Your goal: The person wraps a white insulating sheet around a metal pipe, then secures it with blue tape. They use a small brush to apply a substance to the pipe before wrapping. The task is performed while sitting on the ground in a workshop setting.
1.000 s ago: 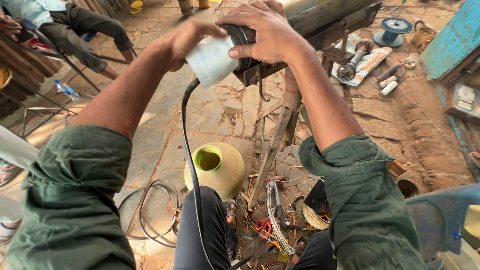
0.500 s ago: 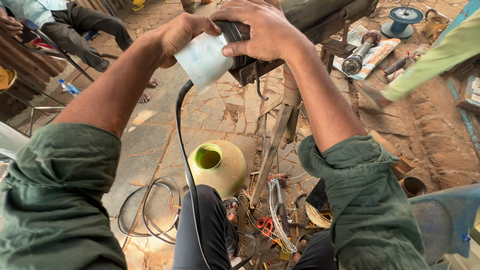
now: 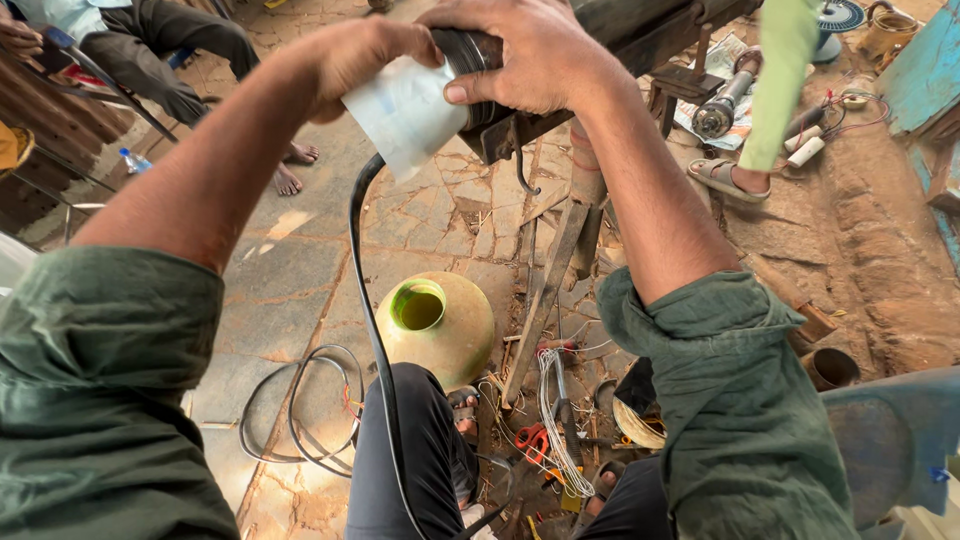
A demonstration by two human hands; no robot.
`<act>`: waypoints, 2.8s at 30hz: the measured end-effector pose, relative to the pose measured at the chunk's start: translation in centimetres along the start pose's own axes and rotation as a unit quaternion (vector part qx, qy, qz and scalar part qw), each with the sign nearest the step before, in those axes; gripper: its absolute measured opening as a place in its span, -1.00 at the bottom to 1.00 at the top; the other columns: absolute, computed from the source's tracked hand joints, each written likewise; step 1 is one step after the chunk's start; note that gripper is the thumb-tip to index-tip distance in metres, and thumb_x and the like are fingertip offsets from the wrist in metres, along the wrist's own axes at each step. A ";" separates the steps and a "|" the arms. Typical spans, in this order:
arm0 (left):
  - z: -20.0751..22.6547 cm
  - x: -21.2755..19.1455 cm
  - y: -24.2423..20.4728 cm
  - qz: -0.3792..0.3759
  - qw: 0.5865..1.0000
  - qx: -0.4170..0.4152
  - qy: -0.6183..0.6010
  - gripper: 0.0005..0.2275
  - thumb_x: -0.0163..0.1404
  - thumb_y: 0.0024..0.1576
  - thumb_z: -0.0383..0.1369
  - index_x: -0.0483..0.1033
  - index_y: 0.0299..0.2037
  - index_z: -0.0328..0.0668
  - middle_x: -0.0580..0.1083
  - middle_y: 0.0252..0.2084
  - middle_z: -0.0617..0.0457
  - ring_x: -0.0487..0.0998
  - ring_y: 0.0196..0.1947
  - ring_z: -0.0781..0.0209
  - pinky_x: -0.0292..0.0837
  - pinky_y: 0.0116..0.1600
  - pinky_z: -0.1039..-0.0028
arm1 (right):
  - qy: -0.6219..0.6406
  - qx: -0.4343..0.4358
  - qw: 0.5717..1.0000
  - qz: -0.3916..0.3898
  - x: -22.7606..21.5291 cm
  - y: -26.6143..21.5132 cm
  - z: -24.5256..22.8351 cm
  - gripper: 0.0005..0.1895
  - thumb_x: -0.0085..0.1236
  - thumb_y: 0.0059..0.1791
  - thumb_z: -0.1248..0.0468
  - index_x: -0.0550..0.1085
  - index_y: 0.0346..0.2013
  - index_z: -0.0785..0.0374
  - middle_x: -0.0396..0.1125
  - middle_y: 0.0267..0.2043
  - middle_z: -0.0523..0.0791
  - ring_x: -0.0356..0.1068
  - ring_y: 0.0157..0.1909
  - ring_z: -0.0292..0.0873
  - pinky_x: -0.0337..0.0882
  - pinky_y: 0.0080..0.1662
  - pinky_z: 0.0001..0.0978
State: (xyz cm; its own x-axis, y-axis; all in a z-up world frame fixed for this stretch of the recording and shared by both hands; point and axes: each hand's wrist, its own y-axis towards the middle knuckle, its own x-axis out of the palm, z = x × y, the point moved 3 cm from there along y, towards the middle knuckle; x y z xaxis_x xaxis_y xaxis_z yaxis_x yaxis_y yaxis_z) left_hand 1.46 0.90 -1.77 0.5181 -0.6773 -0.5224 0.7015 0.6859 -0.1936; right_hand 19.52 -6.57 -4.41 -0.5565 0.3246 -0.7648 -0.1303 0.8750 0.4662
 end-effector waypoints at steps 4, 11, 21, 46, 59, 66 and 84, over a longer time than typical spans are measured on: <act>0.1 0.0 0.2 0.022 0.999 0.025 0.021 -0.47 0.03 -0.07 -0.15 0.50 0.09 -0.30 0.57 -0.11 -0.22 0.68 -0.17 -0.04 0.58 -0.01 0.20 | -0.041 -0.085 0.995 0.034 -0.6 0.0 -0.5 -0.26 0.56 -0.20 0.03 0.47 0.24 -0.13 0.45 0.16 -0.17 0.37 0.22 -0.03 0.19 0.25 -0.07; -1.5 0.6 0.3 0.061 0.997 0.049 -0.012 -0.46 -0.03 -0.06 -0.11 0.46 0.10 -0.27 0.55 -0.15 -0.26 0.68 -0.25 -0.06 0.60 -0.17 0.11 | -0.036 -0.116 0.991 0.051 -0.2 0.1 -0.1 -0.28 0.56 -0.21 0.06 0.50 0.23 -0.07 0.44 0.18 -0.21 0.36 0.25 -0.06 0.19 0.30 -0.09; -1.9 0.5 0.3 0.050 0.995 0.083 -0.035 -0.50 0.00 -0.04 -0.14 0.51 0.07 -0.31 0.55 -0.14 -0.23 0.68 -0.23 -0.06 0.63 -0.13 0.11 | -0.044 -0.102 0.993 0.043 0.0 0.0 0.1 -0.25 0.56 -0.18 -0.02 0.45 0.28 -0.19 0.48 0.12 -0.21 0.44 0.13 -0.08 0.30 0.20 -0.09; -1.7 0.4 0.3 0.074 0.991 0.105 0.042 -0.59 0.06 0.00 -0.17 0.61 -0.03 -0.31 0.62 -0.20 -0.23 0.67 -0.40 0.07 0.63 -0.23 0.29 | -0.045 -0.153 0.986 0.053 -0.8 -0.3 -0.9 -0.28 0.56 -0.18 0.07 0.48 0.26 -0.14 0.48 0.15 -0.21 0.45 0.15 -0.08 0.31 0.21 -0.12; -2.1 0.4 -0.1 0.090 0.985 0.141 0.031 -0.62 0.07 0.03 -0.17 0.65 -0.10 -0.33 0.63 -0.26 -0.17 0.67 -0.43 0.12 0.61 -0.27 0.37 | -0.020 -0.138 0.989 0.047 -0.5 -0.4 -0.2 -0.28 0.57 -0.15 0.08 0.48 0.28 -0.09 0.52 0.06 -0.12 0.52 0.03 -0.08 0.44 0.11 -0.17; -1.5 0.7 0.3 0.096 0.992 0.080 -0.021 -0.63 0.08 -0.03 -0.22 0.62 -0.13 -0.37 0.61 -0.22 -0.20 0.69 -0.36 0.08 0.64 -0.27 0.31 | 0.005 -0.118 0.992 0.034 -0.3 -0.5 -0.1 -0.29 0.55 -0.14 0.13 0.46 0.28 -0.08 0.52 0.05 -0.12 0.53 0.04 -0.13 0.49 0.08 -0.25; 3.2 3.0 -0.9 0.137 0.935 0.014 0.327 -0.43 0.40 -0.22 -0.23 0.55 0.03 -0.19 0.60 -0.12 -0.13 0.64 -0.23 0.04 0.56 -0.16 0.33 | -0.045 -0.005 0.998 -0.040 0.2 0.7 1.6 -0.47 0.35 -0.01 -0.02 0.50 0.23 -0.02 0.52 -0.03 -0.02 0.53 -0.11 -0.10 0.45 -0.07 -0.23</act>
State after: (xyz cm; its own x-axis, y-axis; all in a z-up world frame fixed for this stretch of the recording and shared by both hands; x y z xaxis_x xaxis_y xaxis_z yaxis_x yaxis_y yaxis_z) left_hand 3.97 -2.54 -0.48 0.2767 -0.1631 -0.9470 0.6034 0.7965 0.0391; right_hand 20.69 -5.30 -4.93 -0.4674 0.2848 -0.8369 -0.1798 0.8963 0.4054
